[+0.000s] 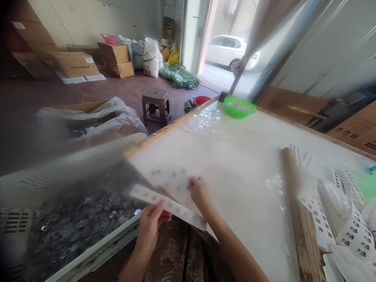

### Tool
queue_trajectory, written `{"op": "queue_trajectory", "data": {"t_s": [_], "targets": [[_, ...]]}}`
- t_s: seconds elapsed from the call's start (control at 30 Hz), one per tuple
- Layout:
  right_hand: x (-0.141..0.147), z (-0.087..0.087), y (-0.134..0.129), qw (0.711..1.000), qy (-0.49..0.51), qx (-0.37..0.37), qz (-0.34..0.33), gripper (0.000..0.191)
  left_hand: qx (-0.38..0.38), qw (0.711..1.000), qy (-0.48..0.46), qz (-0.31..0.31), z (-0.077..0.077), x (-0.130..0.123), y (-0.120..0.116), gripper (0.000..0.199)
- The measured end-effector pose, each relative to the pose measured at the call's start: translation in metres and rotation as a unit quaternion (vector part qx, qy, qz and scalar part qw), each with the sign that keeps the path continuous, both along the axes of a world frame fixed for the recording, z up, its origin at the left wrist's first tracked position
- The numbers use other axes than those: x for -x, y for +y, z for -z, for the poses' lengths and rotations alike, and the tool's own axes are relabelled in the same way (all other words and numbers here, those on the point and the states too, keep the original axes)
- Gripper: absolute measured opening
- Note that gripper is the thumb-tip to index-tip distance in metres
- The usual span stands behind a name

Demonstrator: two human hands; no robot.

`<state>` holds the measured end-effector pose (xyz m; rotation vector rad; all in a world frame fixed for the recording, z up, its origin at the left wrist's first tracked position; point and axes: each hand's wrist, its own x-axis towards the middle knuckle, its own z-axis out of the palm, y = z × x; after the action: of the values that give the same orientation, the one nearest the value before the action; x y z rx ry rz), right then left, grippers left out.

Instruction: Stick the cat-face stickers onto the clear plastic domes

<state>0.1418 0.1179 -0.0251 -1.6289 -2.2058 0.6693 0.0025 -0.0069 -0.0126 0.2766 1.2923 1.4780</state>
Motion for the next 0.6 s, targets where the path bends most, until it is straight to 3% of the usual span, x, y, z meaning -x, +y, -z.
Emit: {"op": "queue_trajectory", "data": {"t_s": [0.2,0.4,0.6], "targets": [[0.011,-0.021,-0.016,0.999,0.05,0.007,-0.006,0.011,-0.003,1.0,0.005,-0.013,-0.012,-0.003,-0.001,0.042],[0.024,-0.05,-0.053,0.968,0.196,0.091,-0.13,0.009,-0.026,1.0,0.002,0.009,-0.002,-0.004,-0.002,0.035],[0.019,-0.043,-0.066,0.977,0.14,-0.006,-0.164,0.012,-0.022,0.999,0.043,0.002,0.008,0.001,-0.002,0.035]]}}
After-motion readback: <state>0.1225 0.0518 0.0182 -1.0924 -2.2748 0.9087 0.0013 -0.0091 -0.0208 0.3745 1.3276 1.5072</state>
